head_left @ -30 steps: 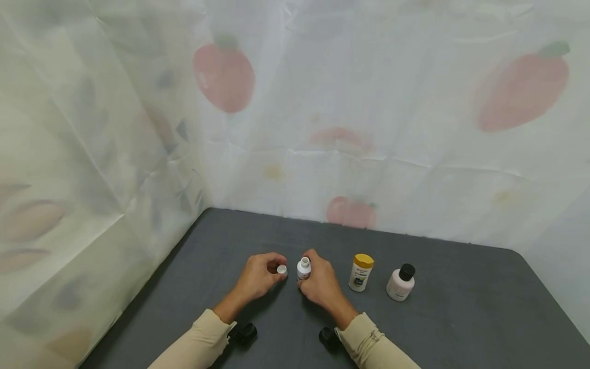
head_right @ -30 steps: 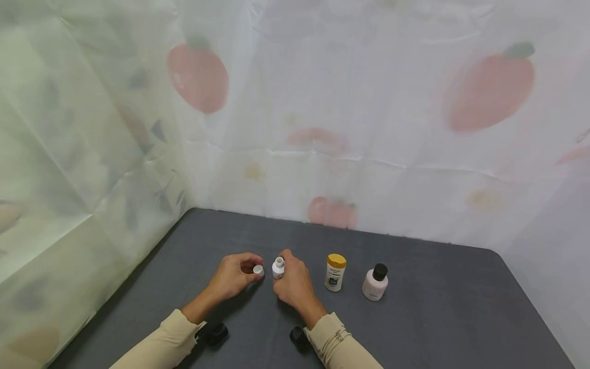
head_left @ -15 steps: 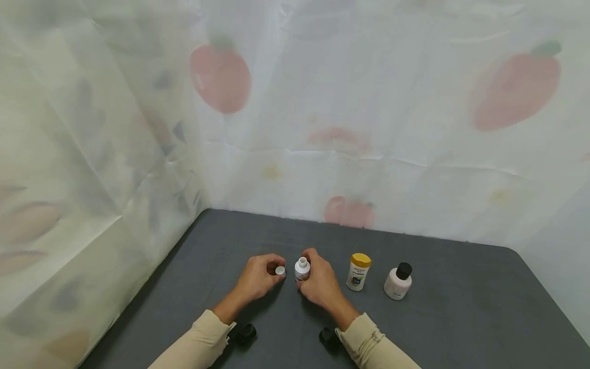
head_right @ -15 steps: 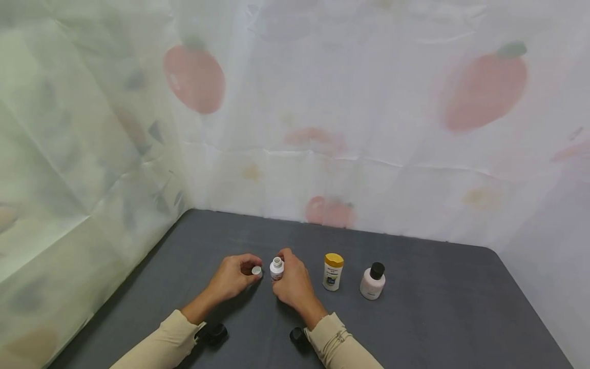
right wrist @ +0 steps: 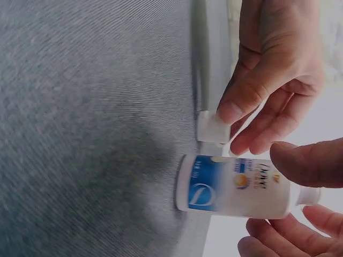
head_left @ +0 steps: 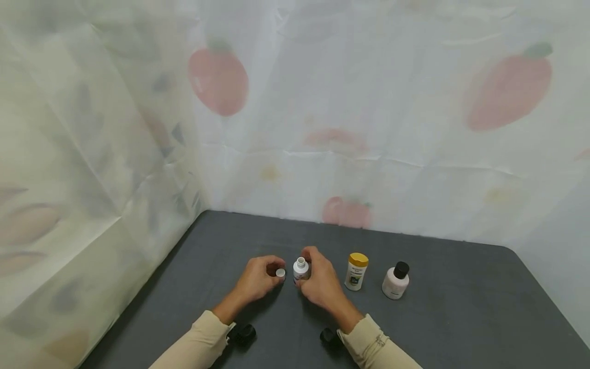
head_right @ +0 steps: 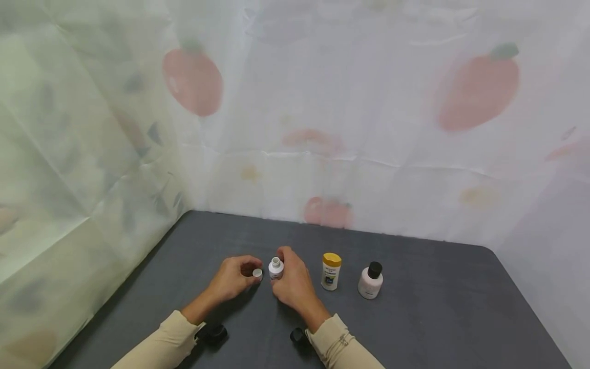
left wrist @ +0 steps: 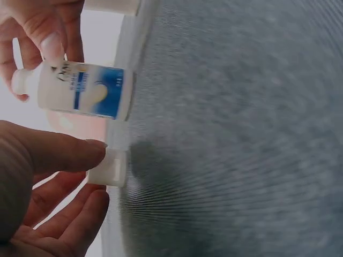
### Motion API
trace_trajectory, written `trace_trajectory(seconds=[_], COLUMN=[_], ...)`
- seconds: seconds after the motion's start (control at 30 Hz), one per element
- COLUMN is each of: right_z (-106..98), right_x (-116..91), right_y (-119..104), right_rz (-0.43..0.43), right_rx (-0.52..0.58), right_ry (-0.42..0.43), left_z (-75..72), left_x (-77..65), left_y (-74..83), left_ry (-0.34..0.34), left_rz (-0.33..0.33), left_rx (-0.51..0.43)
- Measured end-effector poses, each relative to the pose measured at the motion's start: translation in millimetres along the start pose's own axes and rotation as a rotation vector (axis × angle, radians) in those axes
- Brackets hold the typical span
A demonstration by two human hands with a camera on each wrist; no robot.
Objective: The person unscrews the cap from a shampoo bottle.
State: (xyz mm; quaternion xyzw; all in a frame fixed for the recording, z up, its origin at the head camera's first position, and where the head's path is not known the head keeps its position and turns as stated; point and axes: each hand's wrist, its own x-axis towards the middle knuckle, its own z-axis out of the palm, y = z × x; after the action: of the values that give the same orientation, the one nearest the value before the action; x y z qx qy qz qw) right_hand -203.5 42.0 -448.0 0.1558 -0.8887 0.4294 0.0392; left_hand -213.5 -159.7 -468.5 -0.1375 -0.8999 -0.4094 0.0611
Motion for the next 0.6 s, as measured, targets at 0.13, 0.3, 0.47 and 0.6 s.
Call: trace_trajectory(seconds=[0.13, 0.3, 0.47, 0.6], right_z=[-7, -20, -37, -49], right_x=[-2, -5, -11, -16], right_y=[-7, -17, -25, -29], right_rz=[-0.025, -0.064, -0.089, -0.099], right_rx=[0.022, 0.043, 0.058, 0.088], right_ry=[0.012, 0.038, 0.068, 0.085], left_z=[-7.3, -17.8, -21.0, -22.7], left_x=[0.5, -0.8, 1.3, 3.9], left_y=[6.2, 21.0, 35.6, 45.4], left_ry=[0.023, 0.058, 0.072, 0.064], left_rz=[-0.011, 0.002, 0.099, 0.171], left_rx=[-0.018, -0.053, -0.076, -0.113])
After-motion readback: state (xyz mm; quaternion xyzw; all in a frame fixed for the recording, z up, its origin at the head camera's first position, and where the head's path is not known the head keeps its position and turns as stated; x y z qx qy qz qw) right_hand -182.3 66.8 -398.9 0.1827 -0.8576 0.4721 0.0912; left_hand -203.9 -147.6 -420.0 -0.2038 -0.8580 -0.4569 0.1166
